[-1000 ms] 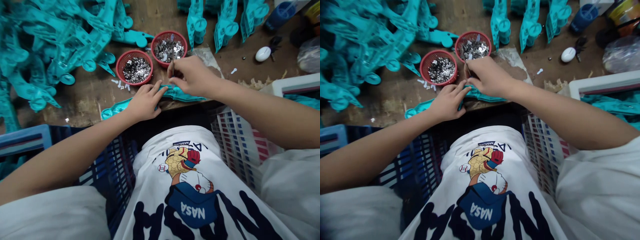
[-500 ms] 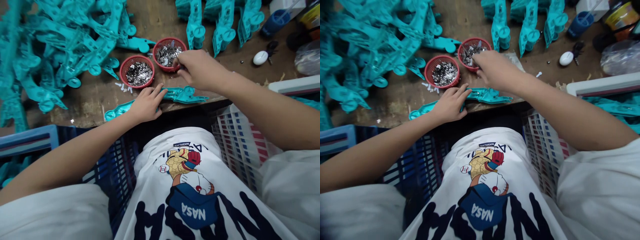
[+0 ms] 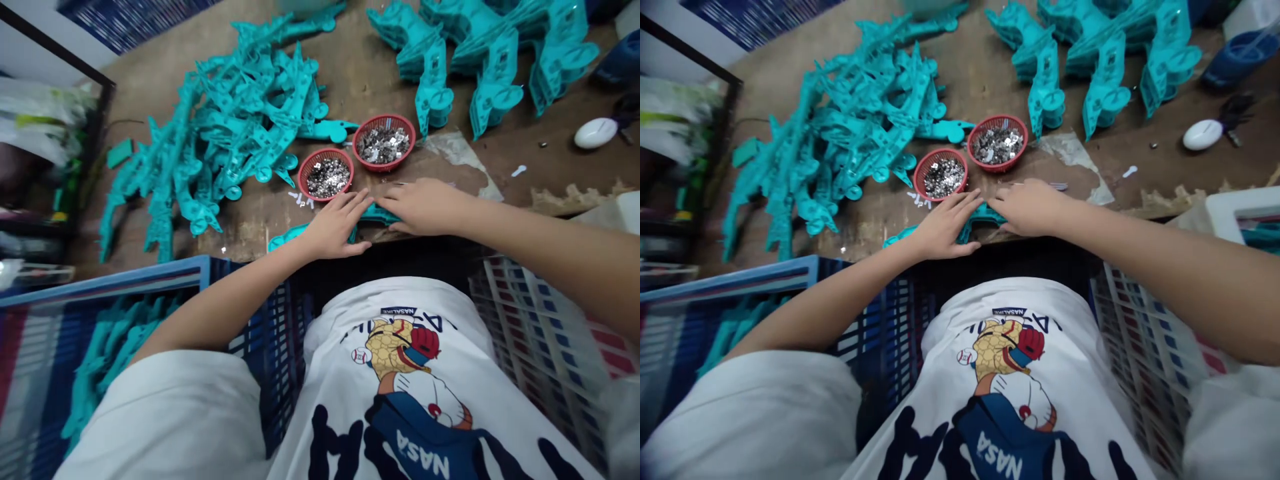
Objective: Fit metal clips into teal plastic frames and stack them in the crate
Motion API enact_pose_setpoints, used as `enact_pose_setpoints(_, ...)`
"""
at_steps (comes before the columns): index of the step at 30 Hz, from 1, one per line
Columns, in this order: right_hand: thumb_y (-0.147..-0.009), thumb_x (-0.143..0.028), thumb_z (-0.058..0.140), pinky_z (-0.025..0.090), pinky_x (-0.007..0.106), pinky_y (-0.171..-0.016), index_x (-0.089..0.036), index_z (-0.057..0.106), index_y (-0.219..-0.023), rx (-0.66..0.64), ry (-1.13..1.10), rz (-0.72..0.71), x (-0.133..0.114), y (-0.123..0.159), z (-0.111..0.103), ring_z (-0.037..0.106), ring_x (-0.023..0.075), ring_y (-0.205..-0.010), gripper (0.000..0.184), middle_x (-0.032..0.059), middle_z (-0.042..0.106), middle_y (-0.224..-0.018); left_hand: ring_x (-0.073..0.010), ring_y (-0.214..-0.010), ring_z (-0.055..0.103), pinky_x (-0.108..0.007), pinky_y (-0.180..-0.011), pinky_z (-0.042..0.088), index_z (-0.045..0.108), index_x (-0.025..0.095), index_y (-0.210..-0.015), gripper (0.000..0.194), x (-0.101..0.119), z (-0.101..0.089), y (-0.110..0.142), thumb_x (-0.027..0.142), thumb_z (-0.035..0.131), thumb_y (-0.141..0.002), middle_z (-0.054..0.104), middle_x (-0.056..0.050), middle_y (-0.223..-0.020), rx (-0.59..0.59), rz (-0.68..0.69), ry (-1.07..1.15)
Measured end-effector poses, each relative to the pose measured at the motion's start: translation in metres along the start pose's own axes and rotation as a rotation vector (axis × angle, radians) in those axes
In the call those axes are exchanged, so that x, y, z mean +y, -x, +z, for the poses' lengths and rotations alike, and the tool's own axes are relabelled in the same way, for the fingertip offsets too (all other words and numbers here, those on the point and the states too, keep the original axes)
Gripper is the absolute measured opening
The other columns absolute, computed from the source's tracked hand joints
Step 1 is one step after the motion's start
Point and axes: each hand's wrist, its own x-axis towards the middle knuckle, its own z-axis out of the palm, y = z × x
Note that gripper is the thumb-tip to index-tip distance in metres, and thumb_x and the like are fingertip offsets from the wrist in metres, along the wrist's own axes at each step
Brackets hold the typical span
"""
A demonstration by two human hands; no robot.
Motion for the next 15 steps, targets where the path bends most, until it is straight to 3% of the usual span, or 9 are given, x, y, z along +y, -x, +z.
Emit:
enact_pose_setpoints(2, -0.122, -0.044, 0.082, 0.064, 0.05, -0.107, -0.011, 0.08, -0.175, -0.005, 0.038, 0.012, -0.007, 0.001, -0.003, 0.086, 0.0465, -0.143, 0.062, 0.0282, 0.085, -0.168, -0.0455, -0.184, 0.057, -0.069, -0.157, 0.043, 0.062, 0.016, -0.19, 0.088, -0.022, -0.025, -0.005, 0.072, 0.064, -0.122, 0.061, -0.024, -0.201, 0.106, -0.05, -0.009)
enact_pose_setpoints(4, -0.125, -0.048, 0.08, 0.063, 0.049, -0.106, -0.012, 0.079, -0.177, 0.038, 0.044, 0.0, -0.008, 0.0, -0.008, 0.085, 0.0457, -0.145, 0.063, 0.0269, 0.086, -0.167, -0.0365, -0.179, 0.06, -0.065, -0.153, 0.044, 0.067, 0.021, -0.184, 0.075, -0.057, -0.054, -0.012, 0.069, 0.041, -0.132, 0.071, -0.016, -0.191, 0.251, -0.229, -0.073)
enact_pose_setpoints(6, -0.128, -0.052, 0.076, 0.061, 0.048, -0.105, -0.015, 0.079, -0.176, 0.094, 0.026, -0.019, -0.007, 0.0, -0.014, 0.085, 0.0442, -0.144, 0.062, 0.025, 0.087, -0.166, -0.0325, -0.175, 0.057, -0.064, -0.148, 0.044, 0.058, 0.014, -0.188, 0.088, -0.101, -0.08, -0.018, 0.078, 0.031, -0.134, 0.069, -0.016, -0.19, 0.317, -0.454, -0.173)
enact_pose_setpoints(8, -0.13, -0.053, 0.071, 0.06, 0.047, -0.104, -0.016, 0.083, -0.171, 0.127, 0.019, -0.016, -0.004, 0.0, -0.019, 0.085, 0.043, -0.143, 0.056, 0.0239, 0.087, -0.165, -0.0368, -0.169, 0.057, -0.066, -0.136, 0.048, 0.053, 0.003, -0.187, 0.118, -0.145, -0.096, -0.024, 0.1, 0.041, -0.12, 0.068, -0.026, -0.187, 0.235, -0.645, -0.238)
enact_pose_setpoints(10, -0.131, -0.052, 0.067, 0.059, 0.047, -0.105, -0.016, 0.086, -0.165, 0.133, 0.016, 0.006, 0.0, 0.0, -0.023, 0.084, 0.0427, -0.145, 0.052, 0.0234, 0.087, -0.166, -0.0436, -0.155, 0.067, -0.063, -0.116, 0.056, 0.069, 0.007, -0.172, 0.137, -0.178, -0.105, -0.027, 0.116, 0.062, -0.091, 0.079, -0.03, -0.17, 0.068, -0.807, -0.228)
enact_pose_setpoints(11, -0.132, -0.051, 0.067, 0.059, 0.047, -0.106, -0.016, 0.086, -0.165, 0.132, 0.006, 0.019, 0.003, 0.0, -0.024, 0.084, 0.0427, -0.146, 0.052, 0.0233, 0.086, -0.166, -0.0452, -0.145, 0.072, -0.06, -0.108, 0.057, 0.076, 0.01, -0.163, 0.136, -0.189, -0.108, -0.028, 0.118, 0.07, -0.079, 0.084, -0.03, -0.159, -0.001, -0.844, -0.207)
enact_pose_setpoints(13, -0.132, -0.049, 0.065, 0.06, 0.049, -0.109, -0.017, 0.086, -0.168, 0.144, -0.037, 0.046, 0.01, 0.001, -0.026, 0.083, 0.0433, -0.148, 0.053, 0.0229, 0.086, -0.168, -0.0429, -0.127, 0.076, -0.056, -0.099, 0.057, 0.083, 0.017, -0.147, 0.129, -0.198, -0.116, -0.028, 0.117, 0.078, -0.067, 0.089, -0.024, -0.138, -0.074, -0.866, -0.162)
enact_pose_setpoints(15, -0.132, -0.048, 0.064, 0.061, 0.052, -0.112, -0.018, 0.087, -0.168, 0.2, -0.092, 0.092, 0.018, 0.002, -0.027, 0.082, 0.0454, -0.149, 0.052, 0.0224, 0.086, -0.167, -0.0352, -0.122, 0.073, -0.052, -0.1, 0.055, 0.082, 0.017, -0.149, 0.129, -0.196, -0.128, -0.025, 0.122, 0.073, -0.072, 0.089, -0.018, -0.137, -0.073, -0.844, -0.136)
